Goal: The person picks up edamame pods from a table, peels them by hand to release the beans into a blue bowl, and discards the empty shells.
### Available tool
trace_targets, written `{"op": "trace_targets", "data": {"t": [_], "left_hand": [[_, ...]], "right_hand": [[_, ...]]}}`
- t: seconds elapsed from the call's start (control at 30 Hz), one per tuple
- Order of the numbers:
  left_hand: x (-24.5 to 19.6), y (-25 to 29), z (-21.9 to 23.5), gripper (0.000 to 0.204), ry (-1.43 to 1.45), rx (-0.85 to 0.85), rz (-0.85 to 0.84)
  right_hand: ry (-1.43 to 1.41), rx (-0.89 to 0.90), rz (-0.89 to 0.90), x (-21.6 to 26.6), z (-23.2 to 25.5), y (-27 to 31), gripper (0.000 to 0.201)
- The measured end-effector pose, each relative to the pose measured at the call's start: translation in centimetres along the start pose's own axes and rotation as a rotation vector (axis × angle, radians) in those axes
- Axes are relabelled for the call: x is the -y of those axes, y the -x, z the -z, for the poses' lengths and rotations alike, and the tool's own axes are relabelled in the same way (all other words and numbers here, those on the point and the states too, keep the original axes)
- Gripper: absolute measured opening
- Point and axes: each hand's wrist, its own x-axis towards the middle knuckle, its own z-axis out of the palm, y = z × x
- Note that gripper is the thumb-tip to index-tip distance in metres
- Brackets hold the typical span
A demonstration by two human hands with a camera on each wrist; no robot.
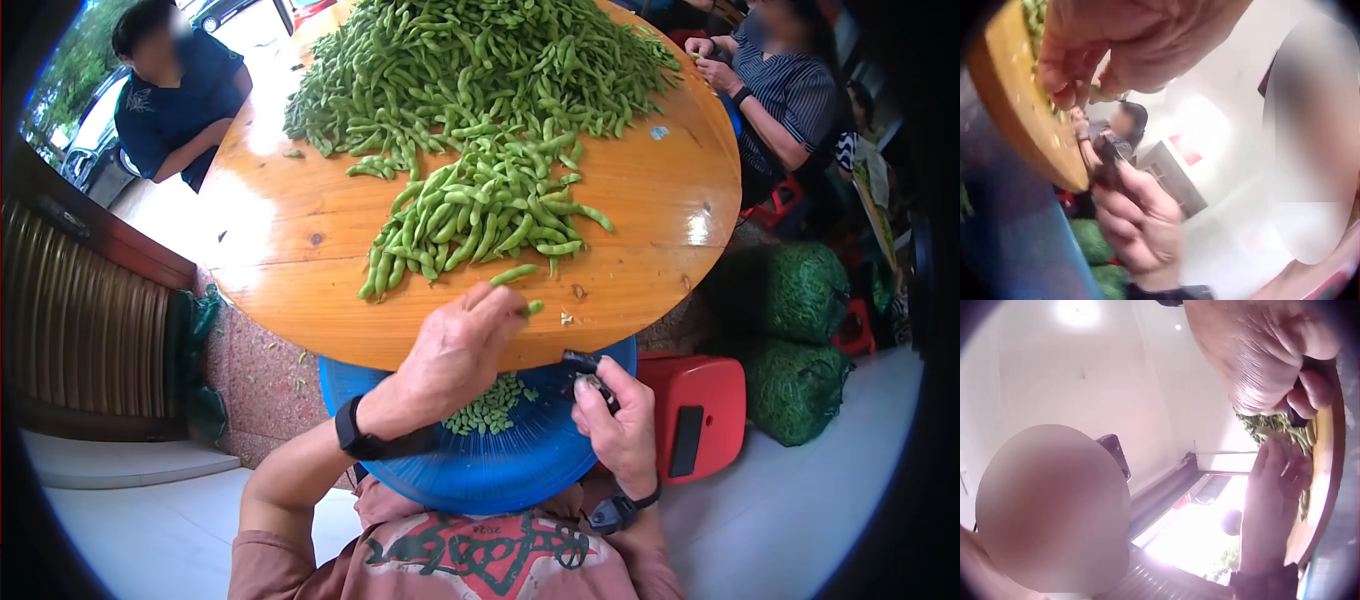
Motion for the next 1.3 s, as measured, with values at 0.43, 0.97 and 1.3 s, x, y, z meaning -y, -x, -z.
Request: {"op": "trace_targets", "data": {"t": [0.43, 0.97, 1.3], "left_hand": [[-0.9, 7.1, -2.0, 0.017, 0.478, 0.082, 0.464], [-0.7, 8.8, -3.3, 0.021, 1.234, 0.101, 0.754], [-0.7, 8.6, -2.6, 0.019, 0.279, 0.010, 0.310]], "right_hand": [[-0.472, 0.191, -0.257, -0.3, -3.2, 0.3, 0.015], [-0.550, 0.274, -0.278, -1.7, -2.7, 0.5, 0.007], [-0.007, 0.198, 0.017, -1.3, -2.5, 0.4, 0.010]]}}
